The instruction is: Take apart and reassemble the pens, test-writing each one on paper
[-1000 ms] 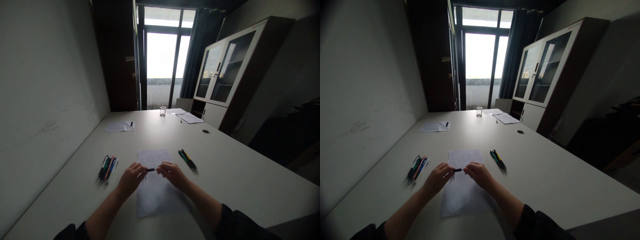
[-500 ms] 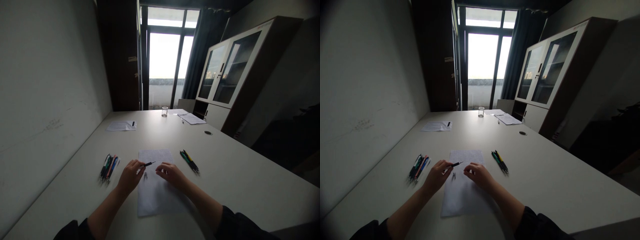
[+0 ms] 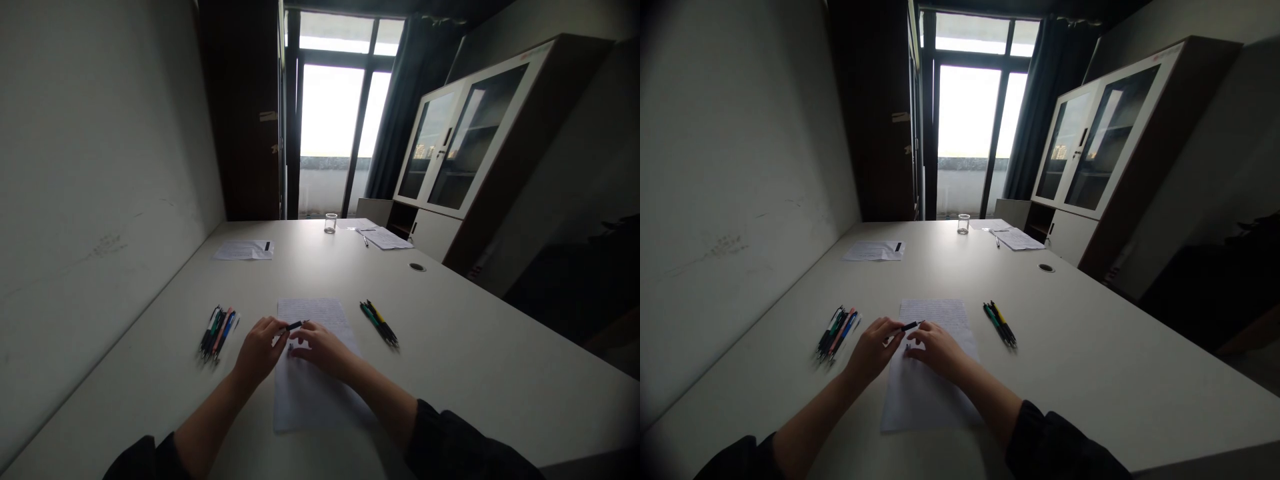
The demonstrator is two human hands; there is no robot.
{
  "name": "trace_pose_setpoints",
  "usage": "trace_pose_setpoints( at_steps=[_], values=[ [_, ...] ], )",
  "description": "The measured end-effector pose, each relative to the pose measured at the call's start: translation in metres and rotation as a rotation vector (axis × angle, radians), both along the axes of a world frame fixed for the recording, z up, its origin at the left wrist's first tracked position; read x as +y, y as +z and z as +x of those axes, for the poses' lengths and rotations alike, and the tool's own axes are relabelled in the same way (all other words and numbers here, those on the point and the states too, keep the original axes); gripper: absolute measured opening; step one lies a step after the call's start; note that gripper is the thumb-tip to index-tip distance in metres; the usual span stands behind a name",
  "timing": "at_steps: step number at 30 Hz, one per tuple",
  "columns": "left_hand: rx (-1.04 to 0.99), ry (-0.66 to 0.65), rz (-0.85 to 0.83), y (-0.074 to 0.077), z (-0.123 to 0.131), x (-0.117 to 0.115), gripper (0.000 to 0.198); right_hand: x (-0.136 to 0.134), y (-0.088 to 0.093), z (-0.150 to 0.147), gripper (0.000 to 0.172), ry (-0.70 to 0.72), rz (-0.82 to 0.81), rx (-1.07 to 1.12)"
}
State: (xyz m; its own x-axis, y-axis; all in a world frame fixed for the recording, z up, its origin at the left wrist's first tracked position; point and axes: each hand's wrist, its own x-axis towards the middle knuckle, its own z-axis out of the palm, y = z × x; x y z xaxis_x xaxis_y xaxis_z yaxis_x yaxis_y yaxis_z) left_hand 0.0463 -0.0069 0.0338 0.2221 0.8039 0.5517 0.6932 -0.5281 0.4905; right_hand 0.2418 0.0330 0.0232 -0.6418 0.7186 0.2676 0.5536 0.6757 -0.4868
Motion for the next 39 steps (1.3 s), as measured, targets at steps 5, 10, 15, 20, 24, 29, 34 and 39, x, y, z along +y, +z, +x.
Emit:
trace_pose_setpoints(
  at_steps=[5, 10, 15, 20, 24, 29, 34, 39],
  values=[
    [0.015, 0.006, -0.01, 0.0, 0.0, 0.0, 0.013, 0.004, -0.008, -0.002, 0.032, -0.001, 0.01, -0.021],
    [0.01, 0.001, -0.008, -0.001, 0.0, 0.0, 0.014, 0.006, -0.014, -0.006, 0.024, -0.01, 0.046, -0.038],
    [0.001, -0.006, -0.009, -0.001, 0.0, 0.0, 0.013, 0.007, -0.013, -0.005, 0.02, -0.024, 0.036, -0.024],
    [-0.002, -0.004, -0.006, -0.001, 0.0, 0.0, 0.013, 0.005, -0.011, -0.004, 0.016, -0.03, 0.001, -0.001],
    [-0.008, -0.006, 0.001, -0.002, 0.0, 0.0, 0.013, 0.003, -0.01, -0.002, 0.019, -0.059, -0.06, 0.045],
    [-0.001, -0.011, -0.01, -0.002, 0.0, 0.0, 0.013, 0.003, -0.009, 0.0, 0.018, -0.04, -0.144, 0.131],
    [0.001, -0.003, 0.004, -0.003, -0.001, 0.002, 0.012, 0.005, -0.007, 0.006, 0.009, -0.068, -0.147, 0.214],
    [0.0, 0.001, 0.011, -0.002, 0.0, 0.001, 0.013, 0.01, 0.004, 0.02, 0.005, -0.153, -0.168, 0.346]
  ],
)
